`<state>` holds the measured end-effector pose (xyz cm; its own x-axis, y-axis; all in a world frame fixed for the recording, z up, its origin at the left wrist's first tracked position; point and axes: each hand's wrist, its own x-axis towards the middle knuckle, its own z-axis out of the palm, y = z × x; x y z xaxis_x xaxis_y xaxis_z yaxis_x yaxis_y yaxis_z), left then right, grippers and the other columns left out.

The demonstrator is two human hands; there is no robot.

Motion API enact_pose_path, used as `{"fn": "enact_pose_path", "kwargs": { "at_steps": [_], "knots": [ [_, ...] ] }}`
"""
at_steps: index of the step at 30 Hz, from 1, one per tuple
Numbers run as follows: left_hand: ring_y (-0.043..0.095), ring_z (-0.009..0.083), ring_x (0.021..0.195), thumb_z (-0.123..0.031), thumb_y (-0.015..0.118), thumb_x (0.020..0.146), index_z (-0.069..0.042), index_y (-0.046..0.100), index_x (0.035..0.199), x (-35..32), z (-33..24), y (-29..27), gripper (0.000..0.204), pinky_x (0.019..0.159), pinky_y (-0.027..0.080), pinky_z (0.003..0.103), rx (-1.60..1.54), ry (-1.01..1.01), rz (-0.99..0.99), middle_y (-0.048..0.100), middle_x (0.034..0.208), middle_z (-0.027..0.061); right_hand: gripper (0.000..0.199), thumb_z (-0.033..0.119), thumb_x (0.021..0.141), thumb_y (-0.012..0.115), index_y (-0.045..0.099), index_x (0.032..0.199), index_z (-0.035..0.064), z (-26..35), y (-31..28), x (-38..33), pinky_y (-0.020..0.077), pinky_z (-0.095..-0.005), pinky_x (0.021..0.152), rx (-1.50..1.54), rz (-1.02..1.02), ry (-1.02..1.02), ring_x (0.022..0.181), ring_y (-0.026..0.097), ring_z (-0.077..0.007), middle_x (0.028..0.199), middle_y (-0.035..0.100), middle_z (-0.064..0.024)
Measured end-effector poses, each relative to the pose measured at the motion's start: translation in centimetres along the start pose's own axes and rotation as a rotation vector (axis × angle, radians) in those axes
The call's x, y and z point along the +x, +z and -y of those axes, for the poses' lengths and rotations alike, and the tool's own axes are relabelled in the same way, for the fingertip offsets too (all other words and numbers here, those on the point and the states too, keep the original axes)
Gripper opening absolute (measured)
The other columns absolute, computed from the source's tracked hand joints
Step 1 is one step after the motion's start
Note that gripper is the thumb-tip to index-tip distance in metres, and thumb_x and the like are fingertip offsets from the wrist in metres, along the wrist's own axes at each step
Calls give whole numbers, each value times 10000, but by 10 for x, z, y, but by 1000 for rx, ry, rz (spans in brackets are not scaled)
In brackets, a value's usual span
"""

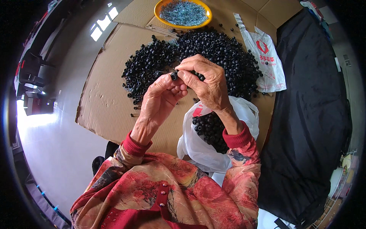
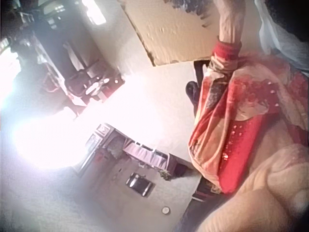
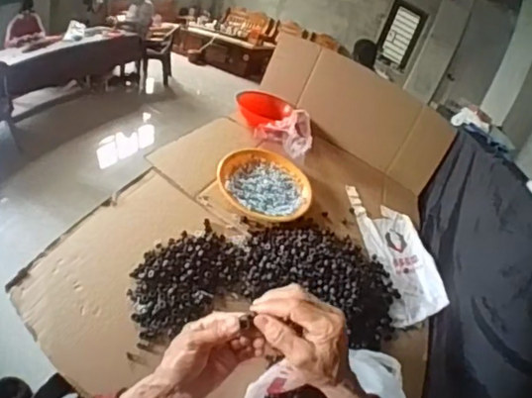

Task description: The user is manually assembling small black plastic components by hand.

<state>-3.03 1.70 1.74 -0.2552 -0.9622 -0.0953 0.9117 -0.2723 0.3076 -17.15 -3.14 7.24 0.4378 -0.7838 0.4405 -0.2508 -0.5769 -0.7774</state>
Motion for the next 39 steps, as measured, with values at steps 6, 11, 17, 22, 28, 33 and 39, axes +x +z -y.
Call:
{"fn": "enact_pose_path", "kwargs": {
  "at_steps": [6, 11, 17, 22, 28, 33, 39],
  "knots": [
    [607, 193, 801, -158, 533, 893, 25, 554, 1003, -1, 0, 2, 214, 767, 499, 327, 14, -15, -10, 625, 890, 123, 90, 28, 775, 623, 641, 862, 13, 1, -2, 1, 472, -277, 738, 35, 24, 30, 800, 605, -170, 855, 627, -90],
    [609, 194, 790, -157, 540, 890, 25, 552, 1003, 0, 0, 2, 214, 759, 501, 322, 12, -16, -14, 626, 892, 125, 77, 32, 776, 624, 643, 848, 11, 1, -3, 3, 470, -277, 743, 47, 41, 72, 808, 604, -165, 849, 630, -87],
    [612, 192, 795, -148, 553, 883, 21, 551, 993, 1, 1, -2, 201, 754, 505, 327, 41, -4, -31, 624, 883, 121, 81, 32, 761, 640, 641, 840, 13, 5, -1, -1, 478, -292, 728, -68, -3, 69, 806, 605, -195, 843, 627, -94],
    [605, 186, 830, -152, 557, 881, 13, 551, 983, 0, 1, 1, 194, 796, 494, 329, 22, 25, -75, 619, 889, 109, 262, 32, 661, 698, 588, 899, 19, 11, 3, -3, 441, -373, 786, -449, 18, -258, 828, 560, -260, 892, 583, -91],
    [598, 178, 834, -163, 568, 872, 3, 562, 959, -1, -2, 1, 187, 832, 474, 349, 47, -21, -35, 616, 902, 94, 311, 32, 620, 731, 571, 885, 2, 6, 5, -4, 439, -394, 803, -549, 13, -384, 815, 551, -262, 873, 557, -97],
    [587, 161, 810, -153, 579, 863, -5, 572, 938, -2, 1, 3, 166, 831, 468, 348, 18, -42, -40, 606, 868, 67, 290, 15, 632, 722, 575, 877, -30, 6, 2, -5, 459, -405, 791, -527, 34, -440, 808, 561, -268, 868, 553, -116],
    [568, 142, 782, -145, 586, 856, -10, 579, 910, -4, 6, 4, 145, 827, 468, 339, -7, -52, -54, 589, 829, 46, 265, -8, 656, 693, 576, 886, -66, 4, 1, -10, 461, -429, 779, -511, 37, -490, 803, 559, -276, 852, 544, -138]
  ]
}}
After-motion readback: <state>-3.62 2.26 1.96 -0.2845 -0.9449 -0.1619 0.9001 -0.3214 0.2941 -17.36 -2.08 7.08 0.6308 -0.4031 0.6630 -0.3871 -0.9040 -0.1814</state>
